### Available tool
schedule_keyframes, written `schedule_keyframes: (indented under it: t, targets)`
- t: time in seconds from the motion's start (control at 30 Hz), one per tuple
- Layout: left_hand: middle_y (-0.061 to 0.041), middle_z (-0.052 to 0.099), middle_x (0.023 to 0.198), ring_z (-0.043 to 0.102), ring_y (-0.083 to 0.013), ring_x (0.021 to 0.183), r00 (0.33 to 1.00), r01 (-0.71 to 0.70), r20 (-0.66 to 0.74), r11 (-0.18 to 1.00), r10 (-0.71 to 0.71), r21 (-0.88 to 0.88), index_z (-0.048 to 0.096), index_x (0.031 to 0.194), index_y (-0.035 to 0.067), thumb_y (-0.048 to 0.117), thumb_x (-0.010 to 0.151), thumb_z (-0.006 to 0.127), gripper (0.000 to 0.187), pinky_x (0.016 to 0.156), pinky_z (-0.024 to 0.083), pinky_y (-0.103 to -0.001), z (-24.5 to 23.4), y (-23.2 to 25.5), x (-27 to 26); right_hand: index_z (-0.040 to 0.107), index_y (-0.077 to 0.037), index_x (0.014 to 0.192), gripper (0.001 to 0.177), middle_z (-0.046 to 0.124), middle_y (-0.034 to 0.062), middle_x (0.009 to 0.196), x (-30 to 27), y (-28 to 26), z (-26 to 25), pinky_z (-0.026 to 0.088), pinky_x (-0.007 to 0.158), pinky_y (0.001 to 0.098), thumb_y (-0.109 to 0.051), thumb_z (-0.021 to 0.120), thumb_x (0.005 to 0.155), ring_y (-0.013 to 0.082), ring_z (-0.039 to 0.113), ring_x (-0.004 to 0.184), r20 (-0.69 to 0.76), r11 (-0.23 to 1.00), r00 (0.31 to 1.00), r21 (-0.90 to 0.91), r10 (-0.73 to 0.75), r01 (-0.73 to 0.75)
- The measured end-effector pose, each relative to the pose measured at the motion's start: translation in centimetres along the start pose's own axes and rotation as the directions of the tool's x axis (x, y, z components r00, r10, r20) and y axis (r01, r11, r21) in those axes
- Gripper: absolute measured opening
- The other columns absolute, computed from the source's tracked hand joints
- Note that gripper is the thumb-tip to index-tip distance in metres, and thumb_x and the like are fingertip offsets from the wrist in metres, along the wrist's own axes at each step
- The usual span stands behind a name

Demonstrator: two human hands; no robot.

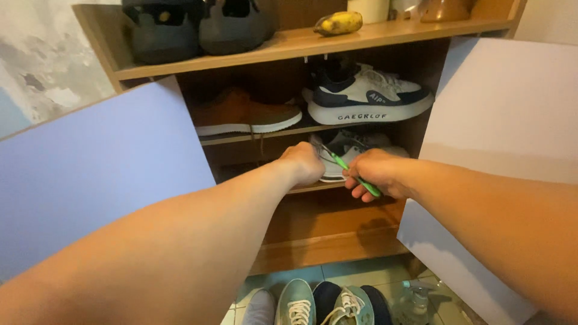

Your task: The person is cleaning multiple pairs of shoes from a cabinet using a toothbrush and wet wipes.

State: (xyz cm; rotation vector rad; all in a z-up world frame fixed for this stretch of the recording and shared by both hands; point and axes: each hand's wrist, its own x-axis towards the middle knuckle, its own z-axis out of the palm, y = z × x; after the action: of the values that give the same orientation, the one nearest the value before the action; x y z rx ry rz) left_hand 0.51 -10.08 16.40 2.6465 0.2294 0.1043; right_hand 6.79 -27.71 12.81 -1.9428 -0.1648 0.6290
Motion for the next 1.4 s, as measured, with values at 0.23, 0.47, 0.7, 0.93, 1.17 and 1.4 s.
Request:
schedule_keyframes:
  t: [0.23,0.47,0.7,0.93,1.17,1.4]
  targets:
    - [-0.027,0.064,0.132,0.063,-0.0351,0.126,0.994,-0.069,0.099,0.975,0.049,0.211,0.068,0.125,-0.002,0.022,0.086,0.064,0.046,0.104,0.051,-0.04,1.7,0.9,5.3,0.066,-0.002,0.106,0.021,0.066,0.0087,0.09,3.5,-0.4,-2.0,0.053,0.051,0.0355,-0.021,0.059,0.099,0.0217,0.064,0.066,-0.135,0.999,0.99,-0.039,-0.037,0.032]
    - [-0.033,0.039,0.146,0.043,-0.0421,0.133,0.984,-0.123,0.173,0.891,0.051,0.437,0.038,0.144,-0.005,0.028,0.088,0.07,0.073,0.107,0.04,-0.043,4.9,0.3,11.8,0.075,-0.011,0.109,0.024,0.077,0.0211,0.096,6.2,0.1,-4.2,0.056,0.071,0.0424,-0.026,0.066,0.093,0.0305,0.074,0.08,-0.265,0.891,0.945,-0.45,-0.193,0.056]
    - [-0.023,0.055,0.149,0.059,-0.0342,0.133,0.917,-0.187,0.396,0.833,-0.042,0.52,0.055,0.143,-0.004,0.028,0.097,0.054,0.056,0.109,0.048,-0.042,4.1,1.2,13.4,0.075,-0.016,0.115,0.03,0.07,0.0187,0.12,8.5,1.3,-5.7,0.051,0.1,0.0504,-0.024,0.06,0.091,0.0413,0.065,0.115,-0.354,0.731,0.883,-0.682,-0.31,-0.017]
    - [-0.025,0.057,0.146,0.057,-0.0346,0.133,0.917,-0.232,0.398,0.837,0.018,0.496,0.056,0.142,-0.002,0.027,0.095,0.057,0.054,0.109,0.047,-0.041,6.2,-0.2,14.6,0.073,-0.015,0.117,0.029,0.066,0.0203,0.121,10.3,3.1,-5.5,0.048,0.098,0.0512,-0.019,0.059,0.092,0.0421,0.061,0.116,-0.273,0.61,0.81,-0.782,-0.519,0.127]
    - [-0.025,0.061,0.139,0.061,-0.0358,0.129,0.98,-0.097,0.196,0.924,0.024,0.371,0.033,0.156,0.003,0.02,0.09,0.061,0.073,0.106,0.05,-0.041,7.1,-1.1,13.5,0.074,-0.015,0.119,0.027,0.071,0.0203,0.115,11.2,3.9,-4.4,0.051,0.098,0.0511,-0.021,0.058,0.096,0.0399,0.066,0.112,-0.313,0.632,0.827,-0.773,-0.467,0.064]
    - [-0.023,0.056,0.142,0.059,-0.0341,0.128,0.953,-0.163,0.302,0.886,0.027,0.433,0.044,0.149,0.002,0.02,0.09,0.064,0.065,0.103,0.051,-0.04,9.5,-2.1,17.1,0.073,-0.015,0.119,0.029,0.071,0.0222,0.113,12.9,5.3,-4.1,0.052,0.096,0.0493,-0.021,0.059,0.095,0.0407,0.067,0.11,-0.342,0.73,0.824,-0.673,-0.451,0.119]
